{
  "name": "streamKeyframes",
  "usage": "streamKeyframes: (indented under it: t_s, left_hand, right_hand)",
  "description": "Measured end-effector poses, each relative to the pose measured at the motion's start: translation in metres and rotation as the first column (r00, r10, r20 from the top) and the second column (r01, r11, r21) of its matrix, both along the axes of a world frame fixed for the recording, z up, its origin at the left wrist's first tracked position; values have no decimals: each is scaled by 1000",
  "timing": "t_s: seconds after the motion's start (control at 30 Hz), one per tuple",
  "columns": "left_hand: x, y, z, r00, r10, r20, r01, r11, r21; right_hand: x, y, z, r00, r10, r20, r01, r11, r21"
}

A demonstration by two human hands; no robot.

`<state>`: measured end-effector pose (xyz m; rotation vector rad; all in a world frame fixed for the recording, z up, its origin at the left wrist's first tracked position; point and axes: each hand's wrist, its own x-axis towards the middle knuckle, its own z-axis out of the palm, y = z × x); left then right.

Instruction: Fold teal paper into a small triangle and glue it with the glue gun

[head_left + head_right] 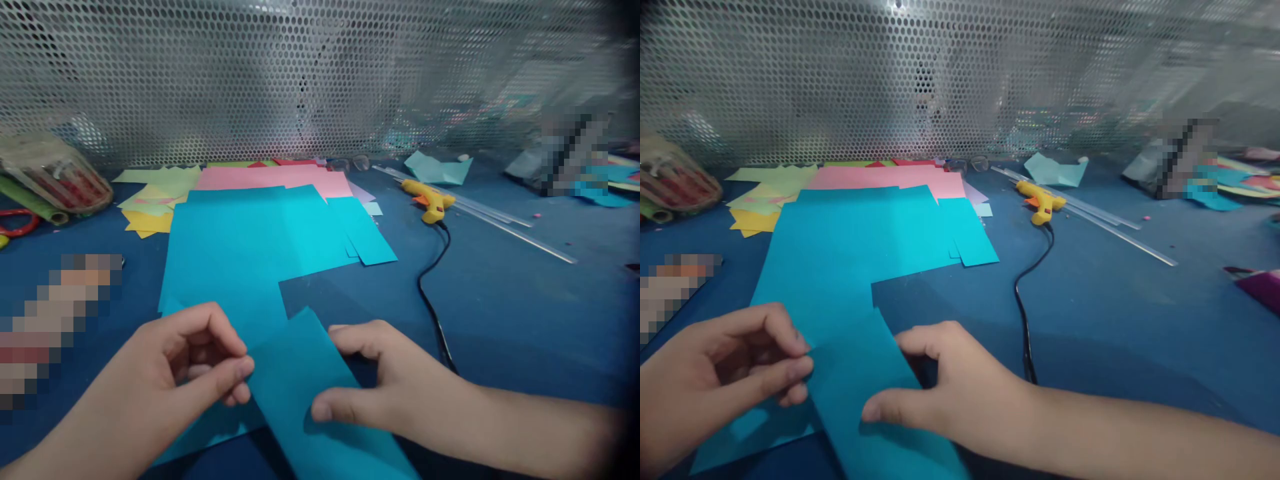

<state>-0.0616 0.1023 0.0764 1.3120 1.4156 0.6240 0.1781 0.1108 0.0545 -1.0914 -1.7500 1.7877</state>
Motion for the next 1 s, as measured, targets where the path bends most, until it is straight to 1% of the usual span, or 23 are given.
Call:
streamKeyframes:
  t_s: [0.07, 0.13, 0.2, 0.27, 0.3, 0.37, 0.43, 0.47, 0.57, 0.63, 0.7, 0.73, 0.77, 0.8, 0.83, 0.87, 0.9, 0.93, 0.97, 1.0]
  left_hand:
    - [-4, 4, -5, 999, -45, 28, 46, 999, -23]
    - [-5, 5, -10, 994, -103, 28, 104, 993, -56]
    - [-2, 4, -13, 994, -103, -38, 100, 993, -69]
    - [1, 1, -12, 987, -77, -140, 74, 997, -29]
    - [3, 1, -12, 979, -90, -184, 91, 996, -2]
    - [4, 1, -10, 958, -182, -222, 189, 982, 10]
    - [4, 2, -9, 940, -263, -217, 260, 965, -45]
    - [5, 3, -8, 940, -271, -209, 259, 962, -83]
    - [6, 3, -4, 962, -190, -194, 162, 975, -150]
    - [8, 2, -2, 970, -144, -196, 119, 984, -133]
    - [8, 2, 0, 970, -111, -216, 98, 993, -69]
    - [8, 2, -1, 967, -97, -235, 97, 995, -12]
    - [7, 2, -2, 965, -83, -250, 101, 993, 60]
    - [5, 3, -4, 963, -74, -258, 115, 983, 147]
    - [2, 3, -6, 962, -76, -262, 139, 962, 234]
    - [0, 3, -9, 960, -83, -267, 167, 935, 312]
    - [-3, 3, -13, 958, -95, -272, 196, 907, 373]
    - [-6, 3, -16, 954, -106, -280, 220, 883, 415]
    - [-8, 2, -20, 949, -116, -293, 243, 861, 446]
    - [-10, 1, -23, 943, -126, -309, 266, 843, 468]
  right_hand:
    - [2, 5, 2, 997, -18, 69, 14, 997, 71]
    - [3, 9, 3, 981, -56, 184, 29, 989, 145]
    - [4, 11, 5, 964, -49, 261, -8, 977, 213]
    - [4, 11, 6, 959, -8, 282, -69, 962, 263]
    - [4, 10, 6, 959, 18, 284, -100, 956, 278]
    - [2, 7, 6, 958, 58, 282, -143, 945, 293]
    - [1, 6, 6, 955, 69, 290, -159, 940, 303]
    - [1, 6, 6, 951, 62, 303, -160, 937, 311]
    - [4, 6, 9, 916, 56, 397, -198, 925, 325]
    - [8, 7, 12, 860, 53, 507, -250, 910, 330]
    - [12, 6, 14, 806, 23, 591, -302, 875, 377]
    - [14, 6, 15, 794, -24, 607, -319, 833, 452]
    - [16, 5, 15, 794, -100, 600, -329, 760, 561]
    - [16, 4, 14, 799, -203, 566, -325, 646, 690]
    - [17, 4, 14, 804, -314, 505, -313, 498, 809]
    - [16, 3, 12, 805, -416, 423, -298, 333, 895]
    - [15, 3, 11, 804, -487, 342, -291, 179, 940]
    - [14, 3, 9, 804, -528, 273, -288, 55, 956]
    - [12, 3, 6, 811, -543, 219, -284, -39, 958]
    - [11, 3, 3, 823, -539, 180, -280, -108, 954]
